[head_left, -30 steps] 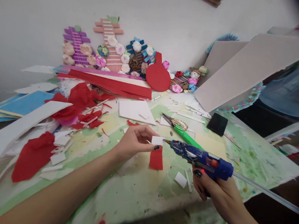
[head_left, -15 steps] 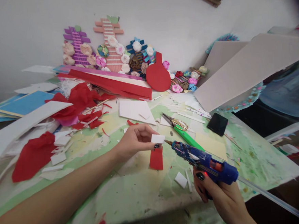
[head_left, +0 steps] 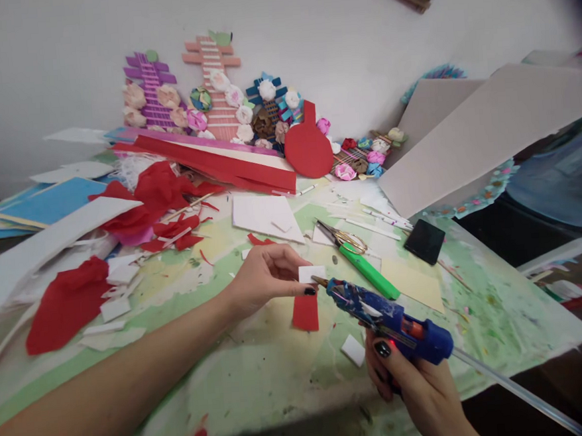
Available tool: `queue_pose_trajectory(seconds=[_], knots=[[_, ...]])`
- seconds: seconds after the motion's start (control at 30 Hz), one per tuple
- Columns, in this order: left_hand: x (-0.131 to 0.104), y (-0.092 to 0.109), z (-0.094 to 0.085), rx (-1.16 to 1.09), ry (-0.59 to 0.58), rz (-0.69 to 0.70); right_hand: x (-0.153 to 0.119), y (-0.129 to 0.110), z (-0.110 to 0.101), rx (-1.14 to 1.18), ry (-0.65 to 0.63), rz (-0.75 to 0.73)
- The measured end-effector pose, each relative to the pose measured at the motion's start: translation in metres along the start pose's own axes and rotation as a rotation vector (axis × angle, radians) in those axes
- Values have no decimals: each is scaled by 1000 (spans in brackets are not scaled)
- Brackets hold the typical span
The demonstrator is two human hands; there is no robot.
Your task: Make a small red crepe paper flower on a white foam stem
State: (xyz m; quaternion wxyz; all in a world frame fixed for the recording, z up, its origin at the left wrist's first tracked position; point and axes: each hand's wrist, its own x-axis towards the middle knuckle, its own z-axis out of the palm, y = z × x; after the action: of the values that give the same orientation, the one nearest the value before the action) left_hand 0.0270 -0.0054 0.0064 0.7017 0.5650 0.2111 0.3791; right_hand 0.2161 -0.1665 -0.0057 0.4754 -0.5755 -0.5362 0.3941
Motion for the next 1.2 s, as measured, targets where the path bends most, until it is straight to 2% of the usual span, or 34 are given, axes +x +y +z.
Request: queue_pose_trajectory(seconds=[0.3, 0.6, 0.8, 1.0, 1.2], knots=[[0, 3, 0, -73, -74, -73, -1, -11, 4, 0, -22, 38], [0, 3, 1, -79, -107, -107, -1, -15, 13, 48, 121, 114], [0, 1, 0, -98, -101, -103, 1, -3, 1, -7, -8, 93], [1, 2, 0, -89, -64, -95, -1, -3, 0, 47, 14, 155], [1, 1, -3, -91, -84, -62, 0, -8, -1, 77, -20, 154]])
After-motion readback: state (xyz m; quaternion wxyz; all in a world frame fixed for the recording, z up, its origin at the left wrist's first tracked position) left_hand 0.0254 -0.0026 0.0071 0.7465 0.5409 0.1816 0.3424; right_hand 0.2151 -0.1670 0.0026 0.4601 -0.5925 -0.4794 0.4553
